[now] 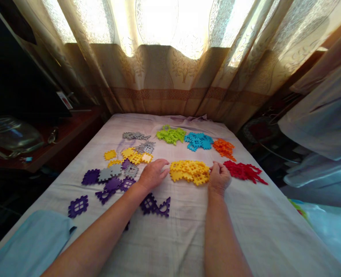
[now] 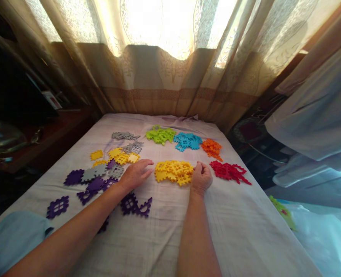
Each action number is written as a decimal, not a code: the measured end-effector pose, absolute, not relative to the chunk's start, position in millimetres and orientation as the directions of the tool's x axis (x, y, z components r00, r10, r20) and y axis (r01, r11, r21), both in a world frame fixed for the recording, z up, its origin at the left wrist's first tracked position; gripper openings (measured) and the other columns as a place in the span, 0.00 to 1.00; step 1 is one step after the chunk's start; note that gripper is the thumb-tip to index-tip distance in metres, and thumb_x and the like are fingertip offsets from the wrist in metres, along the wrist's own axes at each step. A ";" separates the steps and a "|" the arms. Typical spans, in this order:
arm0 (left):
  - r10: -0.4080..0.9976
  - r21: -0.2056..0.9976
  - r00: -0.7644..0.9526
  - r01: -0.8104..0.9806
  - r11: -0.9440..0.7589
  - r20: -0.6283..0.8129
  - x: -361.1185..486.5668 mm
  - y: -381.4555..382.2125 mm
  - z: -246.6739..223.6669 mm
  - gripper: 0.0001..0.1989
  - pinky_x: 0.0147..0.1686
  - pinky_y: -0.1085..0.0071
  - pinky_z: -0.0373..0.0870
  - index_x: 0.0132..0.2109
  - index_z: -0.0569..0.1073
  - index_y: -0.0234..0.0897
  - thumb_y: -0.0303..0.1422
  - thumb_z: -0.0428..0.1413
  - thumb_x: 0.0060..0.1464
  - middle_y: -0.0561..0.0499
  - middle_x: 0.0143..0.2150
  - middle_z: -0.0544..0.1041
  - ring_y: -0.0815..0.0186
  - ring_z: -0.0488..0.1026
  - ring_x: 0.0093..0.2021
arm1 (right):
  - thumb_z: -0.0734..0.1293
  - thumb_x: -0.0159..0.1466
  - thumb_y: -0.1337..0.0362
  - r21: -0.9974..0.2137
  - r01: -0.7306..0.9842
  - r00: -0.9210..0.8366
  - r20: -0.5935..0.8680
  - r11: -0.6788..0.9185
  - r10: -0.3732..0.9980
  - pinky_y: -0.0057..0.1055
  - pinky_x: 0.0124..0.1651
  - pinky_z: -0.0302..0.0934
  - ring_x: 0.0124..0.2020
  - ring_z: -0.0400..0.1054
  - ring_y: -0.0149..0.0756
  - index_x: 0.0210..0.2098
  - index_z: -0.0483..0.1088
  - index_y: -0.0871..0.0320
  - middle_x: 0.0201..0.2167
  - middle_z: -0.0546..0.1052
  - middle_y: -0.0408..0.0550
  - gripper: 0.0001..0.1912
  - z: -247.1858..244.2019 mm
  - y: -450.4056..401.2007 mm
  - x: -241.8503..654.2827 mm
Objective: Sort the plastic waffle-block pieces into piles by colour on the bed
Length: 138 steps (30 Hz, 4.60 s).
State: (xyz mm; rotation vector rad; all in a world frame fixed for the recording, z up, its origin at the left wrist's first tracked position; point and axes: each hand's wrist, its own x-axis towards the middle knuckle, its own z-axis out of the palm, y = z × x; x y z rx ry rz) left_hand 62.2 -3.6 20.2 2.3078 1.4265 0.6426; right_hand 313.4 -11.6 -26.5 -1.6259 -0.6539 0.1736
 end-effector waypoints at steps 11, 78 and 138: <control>0.990 0.099 -0.134 0.987 0.130 0.036 -98.6 50.5 42.4 0.25 0.60 0.63 0.63 0.59 0.71 0.36 0.38 0.48 0.57 0.43 0.63 0.70 0.54 0.68 0.62 | 0.63 0.55 0.49 -0.950 0.307 0.834 0.245 -0.047 0.495 0.31 0.30 0.60 0.21 0.64 0.35 0.27 0.73 0.57 0.17 0.71 0.42 0.18 -26.0 -10.9 313.5; 0.986 0.061 -0.162 0.985 0.164 -0.037 -136.6 42.4 58.9 0.17 0.34 0.68 0.66 0.46 0.76 0.42 0.42 0.48 0.56 0.48 0.42 0.81 0.57 0.77 0.42 | 0.62 0.53 0.52 -0.934 0.353 0.818 0.281 -0.051 0.501 0.32 0.32 0.60 0.22 0.64 0.36 0.26 0.72 0.57 0.16 0.71 0.43 0.16 -20.3 -11.8 310.6; 0.990 0.041 0.115 0.992 -0.119 0.075 -57.3 21.9 39.5 0.19 0.55 0.63 0.64 0.52 0.74 0.42 0.41 0.47 0.60 0.47 0.56 0.75 0.56 0.71 0.56 | 0.62 0.56 0.50 -0.926 0.373 0.809 0.290 -0.066 0.511 0.32 0.33 0.61 0.24 0.66 0.38 0.26 0.73 0.57 0.17 0.72 0.44 0.18 -17.9 -12.2 308.7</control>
